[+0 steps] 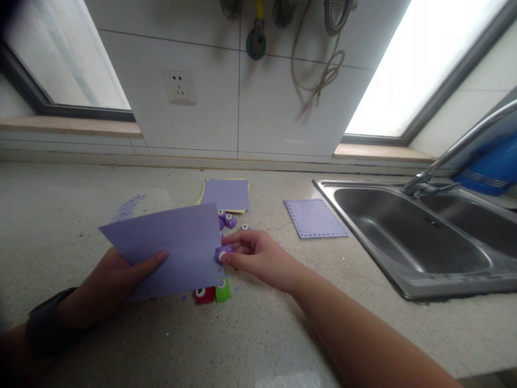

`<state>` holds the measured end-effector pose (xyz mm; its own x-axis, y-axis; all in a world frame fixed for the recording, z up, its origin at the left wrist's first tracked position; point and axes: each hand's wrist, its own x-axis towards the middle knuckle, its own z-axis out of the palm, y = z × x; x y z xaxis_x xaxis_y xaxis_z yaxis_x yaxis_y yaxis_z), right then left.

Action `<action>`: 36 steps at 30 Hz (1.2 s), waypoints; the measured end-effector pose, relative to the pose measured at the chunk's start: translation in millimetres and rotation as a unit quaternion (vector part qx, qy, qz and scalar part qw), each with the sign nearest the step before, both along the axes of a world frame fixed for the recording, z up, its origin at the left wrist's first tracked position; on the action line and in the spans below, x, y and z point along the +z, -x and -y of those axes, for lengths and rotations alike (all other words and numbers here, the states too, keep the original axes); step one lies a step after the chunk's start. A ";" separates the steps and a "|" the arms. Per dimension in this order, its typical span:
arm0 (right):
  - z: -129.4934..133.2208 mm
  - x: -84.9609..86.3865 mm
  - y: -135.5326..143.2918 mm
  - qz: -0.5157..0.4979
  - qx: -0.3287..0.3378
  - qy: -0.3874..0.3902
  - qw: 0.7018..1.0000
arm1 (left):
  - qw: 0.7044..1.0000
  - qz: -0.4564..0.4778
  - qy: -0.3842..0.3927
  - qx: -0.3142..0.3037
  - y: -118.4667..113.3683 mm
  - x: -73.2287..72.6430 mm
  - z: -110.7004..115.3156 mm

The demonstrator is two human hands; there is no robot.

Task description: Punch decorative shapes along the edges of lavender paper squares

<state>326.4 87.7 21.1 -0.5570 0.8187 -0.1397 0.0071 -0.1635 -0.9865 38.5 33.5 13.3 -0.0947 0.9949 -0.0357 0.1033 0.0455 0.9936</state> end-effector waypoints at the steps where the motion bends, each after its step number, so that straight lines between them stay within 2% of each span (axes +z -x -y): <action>1: 0.1 -0.1 0.7 -0.006 -0.002 0.010 1.000 | 1.000 0.011 0.009 0.001 -0.6 0.4 0.5; 5: -0.3 -1.4 2.7 -0.026 0.015 0.013 0.999 | 0.995 0.074 0.068 -0.002 -2.9 2.1 3.5; 9: -0.4 -1.5 3.2 -0.034 0.039 0.005 0.999 | 0.989 0.096 0.109 -0.013 -2.5 4.3 4.7; 14: 1.2 -0.6 4.8 -0.050 0.045 0.049 0.997 | 0.977 0.169 0.123 -0.038 0.4 7.7 3.4; 21: 2.6 -2.9 9.2 -0.104 -0.012 0.105 0.989 | 0.965 0.210 0.142 -0.067 3.8 12.7 2.6; 28: 1.1 -4.6 11.2 -0.129 -0.062 0.081 0.986 | 0.941 0.291 0.106 -0.134 6.2 0.7 2.7; 31: 0.0 -7.1 9.9 -0.118 -0.062 0.063 0.989 | 0.941 0.277 0.111 -0.157 2.6 -0.5 1.0; 36: -1.5 -9.0 5.6 -0.075 -0.030 0.033 0.996 | 0.959 0.210 0.153 -0.111 -2.8 -0.5 -1.7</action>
<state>320.8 89.2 12.2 -0.5260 0.8430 -0.1125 -0.1511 -0.2228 -0.9631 41.3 35.1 12.8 0.2039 0.9262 -0.3172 -0.2629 0.3639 0.8936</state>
